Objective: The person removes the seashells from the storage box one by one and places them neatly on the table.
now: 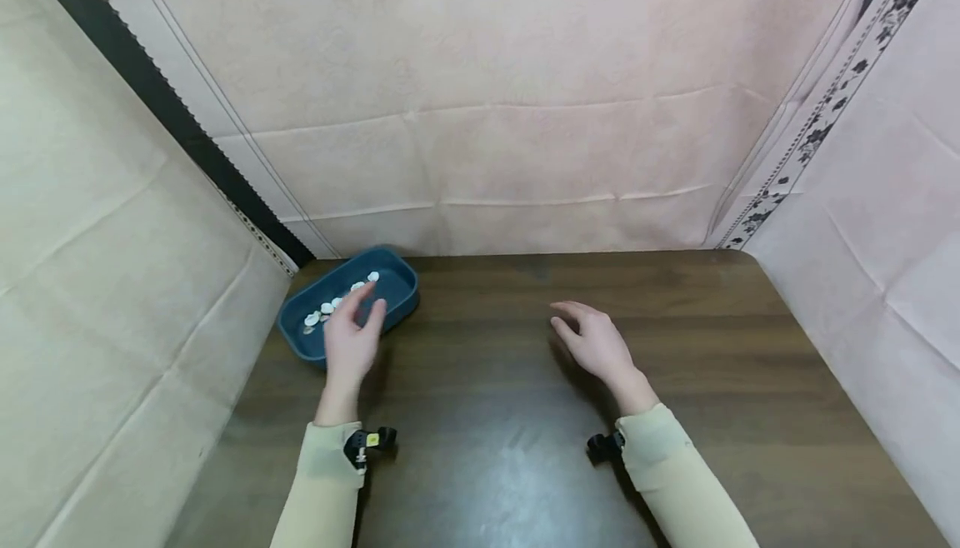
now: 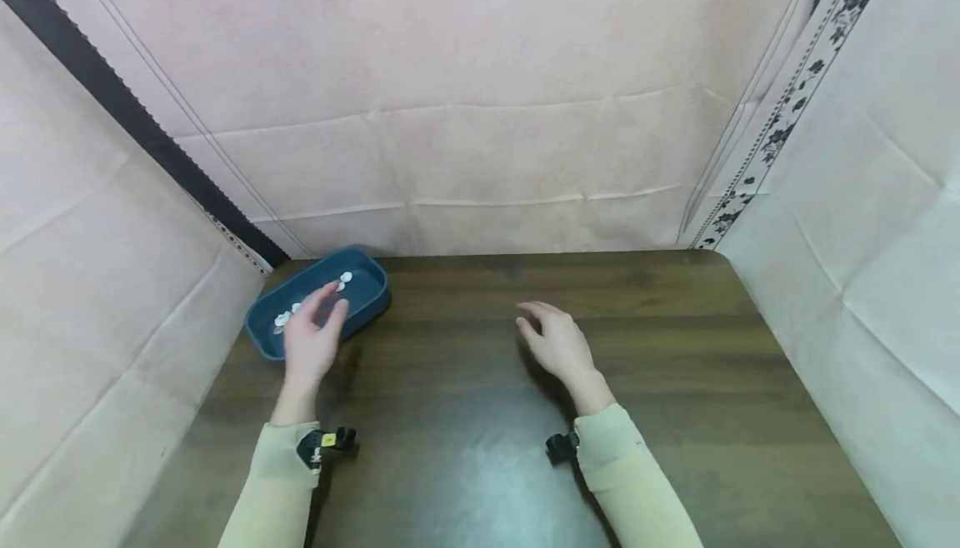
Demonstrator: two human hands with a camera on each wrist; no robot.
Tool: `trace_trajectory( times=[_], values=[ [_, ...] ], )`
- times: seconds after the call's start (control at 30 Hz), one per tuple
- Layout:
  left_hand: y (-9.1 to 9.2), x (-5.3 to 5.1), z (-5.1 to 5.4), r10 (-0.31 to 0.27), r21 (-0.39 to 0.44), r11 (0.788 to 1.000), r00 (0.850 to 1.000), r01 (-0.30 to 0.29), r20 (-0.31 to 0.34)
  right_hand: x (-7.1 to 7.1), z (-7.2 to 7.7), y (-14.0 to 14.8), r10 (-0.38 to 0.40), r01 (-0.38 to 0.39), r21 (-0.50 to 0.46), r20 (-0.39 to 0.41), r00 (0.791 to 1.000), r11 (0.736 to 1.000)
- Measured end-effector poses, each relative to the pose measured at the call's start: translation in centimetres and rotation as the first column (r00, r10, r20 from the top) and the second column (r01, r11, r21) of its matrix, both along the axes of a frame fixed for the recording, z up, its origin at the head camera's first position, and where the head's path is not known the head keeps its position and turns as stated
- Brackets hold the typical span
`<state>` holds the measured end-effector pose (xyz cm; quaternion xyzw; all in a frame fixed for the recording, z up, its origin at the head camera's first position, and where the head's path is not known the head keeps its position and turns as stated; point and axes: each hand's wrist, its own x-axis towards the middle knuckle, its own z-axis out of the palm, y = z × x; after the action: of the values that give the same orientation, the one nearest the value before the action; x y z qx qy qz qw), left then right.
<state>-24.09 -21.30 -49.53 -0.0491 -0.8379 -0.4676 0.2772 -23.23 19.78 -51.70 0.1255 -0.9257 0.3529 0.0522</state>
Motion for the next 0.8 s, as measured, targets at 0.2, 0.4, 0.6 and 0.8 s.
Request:
trace_trajectory(
  times=[0.2, 0.4, 0.6, 0.8],
  values=[
    [-4.9, 0.8, 0.3, 0.2, 0.013, 0.98, 0.98, -0.2, -0.019, 0.4, 0.4, -0.4, 0.019, -0.017, -0.093, 0.02, 1.0, 0.996],
    [-8.8, 2.0, 0.0, 0.31, 0.048, 0.948, 0.946, -0.315, 0.092, 0.3, 0.5, -0.7, 0.015, -0.01, -0.142, 0.036, 0.999, 0.99],
    [-10.9, 2.8, -0.6, 0.343, 0.085, 0.922, 0.897, -0.379, 0.279, 0.3, 0.4, -1.0, 0.008, -0.004, -0.154, 0.031, 0.999, 0.988],
    [-11.7, 2.9, -1.1, 0.24, 0.11, 0.94, 0.854, -0.323, 0.461, 0.7, 0.3, -1.1, -0.012, 0.017, -0.178, 0.031, 0.999, 0.984]
  ],
)
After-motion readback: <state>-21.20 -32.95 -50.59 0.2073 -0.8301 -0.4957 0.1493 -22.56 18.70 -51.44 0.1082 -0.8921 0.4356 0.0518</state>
